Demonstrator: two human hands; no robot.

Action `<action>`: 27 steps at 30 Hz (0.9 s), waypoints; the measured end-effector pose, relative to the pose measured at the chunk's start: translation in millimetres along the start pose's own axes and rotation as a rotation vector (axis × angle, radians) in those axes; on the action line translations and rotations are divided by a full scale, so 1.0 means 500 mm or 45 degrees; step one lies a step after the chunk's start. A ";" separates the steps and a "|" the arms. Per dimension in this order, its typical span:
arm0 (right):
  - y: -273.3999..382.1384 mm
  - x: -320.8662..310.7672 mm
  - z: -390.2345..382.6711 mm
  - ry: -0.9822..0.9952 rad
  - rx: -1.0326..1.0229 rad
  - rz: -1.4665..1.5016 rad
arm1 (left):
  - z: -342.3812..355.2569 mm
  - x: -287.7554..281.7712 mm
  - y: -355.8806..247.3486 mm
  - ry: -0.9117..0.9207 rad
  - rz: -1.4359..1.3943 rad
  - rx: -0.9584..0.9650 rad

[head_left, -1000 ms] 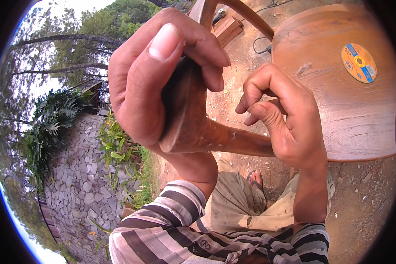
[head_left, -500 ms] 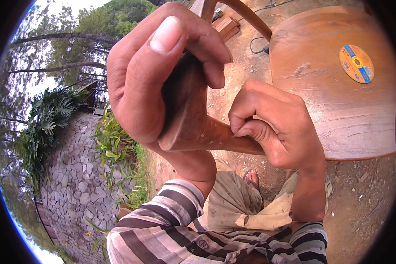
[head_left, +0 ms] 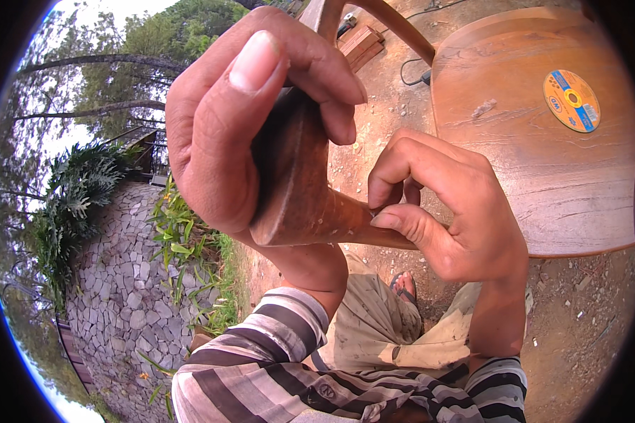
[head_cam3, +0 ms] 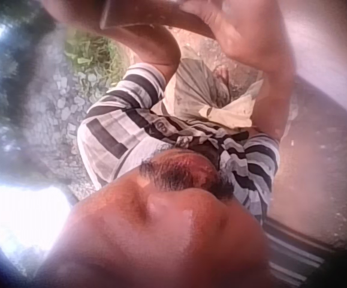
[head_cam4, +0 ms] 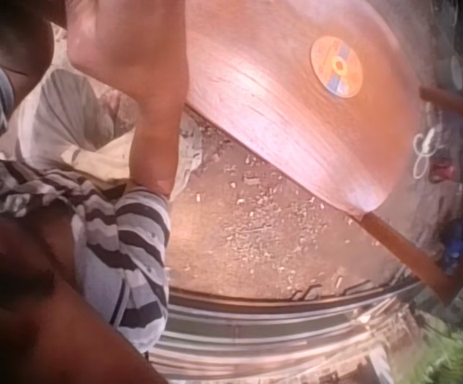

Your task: The person uses an angle grinder to sand the legs and frame of a wooden chair. They then switch to sanding by hand with a piece of sandpaper, focusing on the edges and joints of the chair. Another person briefly assists by holding the chair steady.

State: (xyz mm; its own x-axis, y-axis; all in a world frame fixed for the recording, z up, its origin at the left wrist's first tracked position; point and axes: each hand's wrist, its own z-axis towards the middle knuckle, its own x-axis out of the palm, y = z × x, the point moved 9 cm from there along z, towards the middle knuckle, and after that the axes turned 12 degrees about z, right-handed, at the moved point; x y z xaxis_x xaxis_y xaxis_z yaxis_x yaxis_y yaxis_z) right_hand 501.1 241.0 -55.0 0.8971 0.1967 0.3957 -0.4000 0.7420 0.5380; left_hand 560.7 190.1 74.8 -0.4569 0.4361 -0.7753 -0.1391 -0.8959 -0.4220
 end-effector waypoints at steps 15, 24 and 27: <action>0.002 -0.002 0.001 -0.053 -0.019 -0.039 | -0.001 -0.005 -0.004 0.066 0.096 -0.070; 0.006 -0.006 0.000 -0.012 -0.134 0.092 | 0.005 0.000 -0.004 0.056 0.001 -0.011; 0.012 -0.007 -0.006 -0.003 -0.208 0.078 | 0.005 -0.009 0.000 0.125 -0.004 -0.108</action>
State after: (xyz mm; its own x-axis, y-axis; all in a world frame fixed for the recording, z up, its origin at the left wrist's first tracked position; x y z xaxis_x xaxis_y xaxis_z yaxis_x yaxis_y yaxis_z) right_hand 496.3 246.6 -55.2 0.8713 0.2437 0.4259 -0.4181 0.8230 0.3846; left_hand 560.4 187.8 79.3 -0.3674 0.4489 -0.8146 -0.0637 -0.8859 -0.4594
